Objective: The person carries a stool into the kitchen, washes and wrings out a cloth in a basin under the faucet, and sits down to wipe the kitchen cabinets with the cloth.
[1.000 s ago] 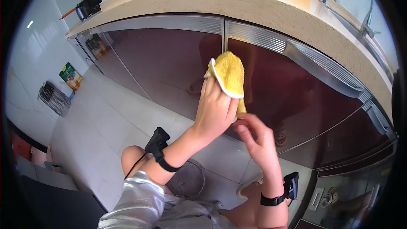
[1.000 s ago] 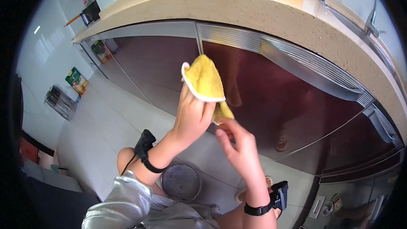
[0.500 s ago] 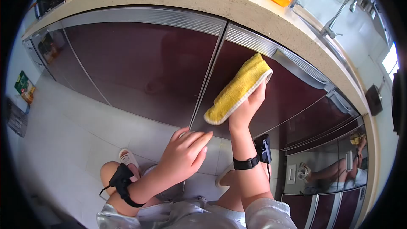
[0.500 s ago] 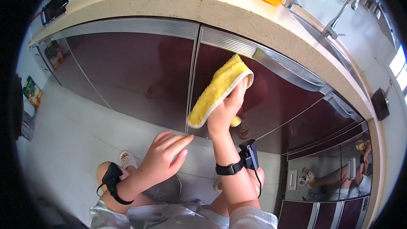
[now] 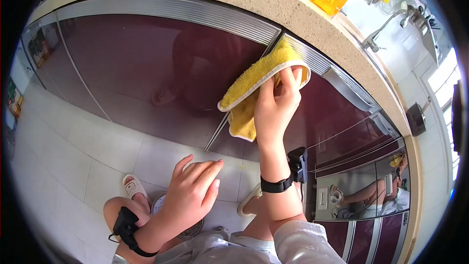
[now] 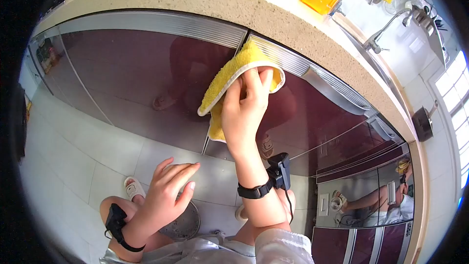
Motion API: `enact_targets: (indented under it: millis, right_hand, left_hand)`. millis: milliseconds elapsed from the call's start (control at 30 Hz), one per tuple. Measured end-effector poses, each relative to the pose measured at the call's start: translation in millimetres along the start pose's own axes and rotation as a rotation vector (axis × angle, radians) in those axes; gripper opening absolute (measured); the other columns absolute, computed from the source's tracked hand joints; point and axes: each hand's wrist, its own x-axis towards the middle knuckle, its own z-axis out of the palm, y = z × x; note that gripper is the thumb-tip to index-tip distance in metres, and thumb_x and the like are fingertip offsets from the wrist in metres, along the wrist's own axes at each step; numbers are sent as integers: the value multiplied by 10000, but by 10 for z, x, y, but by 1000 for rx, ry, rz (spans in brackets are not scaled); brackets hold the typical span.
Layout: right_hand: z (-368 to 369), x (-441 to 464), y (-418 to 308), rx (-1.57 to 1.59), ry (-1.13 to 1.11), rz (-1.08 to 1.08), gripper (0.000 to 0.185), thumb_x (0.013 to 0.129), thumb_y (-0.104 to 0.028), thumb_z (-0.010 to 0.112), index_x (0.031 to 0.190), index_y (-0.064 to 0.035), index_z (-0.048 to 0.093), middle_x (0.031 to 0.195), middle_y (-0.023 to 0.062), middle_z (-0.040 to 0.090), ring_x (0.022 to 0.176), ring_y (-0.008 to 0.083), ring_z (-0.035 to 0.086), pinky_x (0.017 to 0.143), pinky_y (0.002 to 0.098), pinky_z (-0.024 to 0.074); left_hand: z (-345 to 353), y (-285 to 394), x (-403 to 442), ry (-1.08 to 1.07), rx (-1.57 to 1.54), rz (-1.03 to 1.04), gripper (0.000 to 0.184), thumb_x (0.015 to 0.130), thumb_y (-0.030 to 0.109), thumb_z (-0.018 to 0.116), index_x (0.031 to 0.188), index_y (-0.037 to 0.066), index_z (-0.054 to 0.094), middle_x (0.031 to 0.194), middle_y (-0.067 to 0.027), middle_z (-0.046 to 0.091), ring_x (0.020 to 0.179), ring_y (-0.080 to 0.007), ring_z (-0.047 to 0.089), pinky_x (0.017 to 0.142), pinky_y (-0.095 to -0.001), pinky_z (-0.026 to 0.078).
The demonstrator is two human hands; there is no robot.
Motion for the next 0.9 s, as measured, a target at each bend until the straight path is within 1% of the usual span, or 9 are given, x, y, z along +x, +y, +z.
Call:
enact_targets:
  millis: [200,267,300,400,467,667,733,800,900]
  right_hand:
    - [92,-96,105,9,64,24,219,794,78,501,996,16,560,990,169,480,919,349,518,824,353,429]
    - [114,-71,120,-61,103,-130,229,830,91,500,1045,49,569,963,96,491,793,165,511,639,227,420]
    - [113,-47,87,-61,104,-128,229,830,91,500,1045,49,569,963,96,491,793,165,511,639,227,420]
    - [99,-39,-9,-95,89,-49,230,828,89,502,1045,51,570,987,107,496,852,176,520,687,237,435]
    - [107,-111,14,11,54,38,228,803,83,493,1015,24,551,1013,183,487,933,356,520,838,354,429]
    - [101,-18,-9,18,52,52,239,807,87,485,1029,30,554,1034,190,496,936,361,517,840,350,427]
    - [151,-11,17,8,131,-102,246,803,93,486,1032,36,556,1039,195,499,925,365,518,833,353,431]
    - [98,-104,91,-18,73,-46,259,803,97,485,1044,36,560,1043,193,501,933,360,519,838,349,431]
    - [63,-49,39,68,92,-27,283,798,102,483,1059,31,568,1033,188,504,944,343,525,827,329,430]
  left_hand:
    - [26,-34,-11,70,53,11,307,843,84,550,1138,5,579,1031,-82,623,921,-216,592,1011,-444,336]
    - [29,-53,-28,77,58,-1,309,841,82,551,1139,4,579,1042,-86,622,932,-217,592,1016,-445,334]
    - [24,-49,-26,74,59,-2,309,841,82,551,1139,4,579,1042,-86,622,932,-217,592,1016,-445,334]
    - [15,-27,-28,93,63,-13,310,842,81,551,1141,4,578,1050,-93,622,942,-218,592,1022,-444,328]
    - [6,-22,-21,93,65,-11,312,843,81,551,1144,2,576,1060,-97,619,946,-221,591,1028,-442,321]
    - [15,-46,-22,94,76,-7,313,844,82,550,1146,0,574,1078,-98,613,958,-220,589,1032,-442,316]
    - [18,-33,-20,90,77,-9,311,846,83,549,1145,1,574,1080,-97,612,959,-219,588,1032,-440,316]
    - [13,-40,-5,101,87,-2,309,848,85,549,1144,1,574,1083,-96,612,959,-219,588,1032,-438,316]
    - [53,-102,-5,97,50,-34,318,846,70,557,1159,12,574,1084,-130,612,982,-280,581,1025,-466,334]
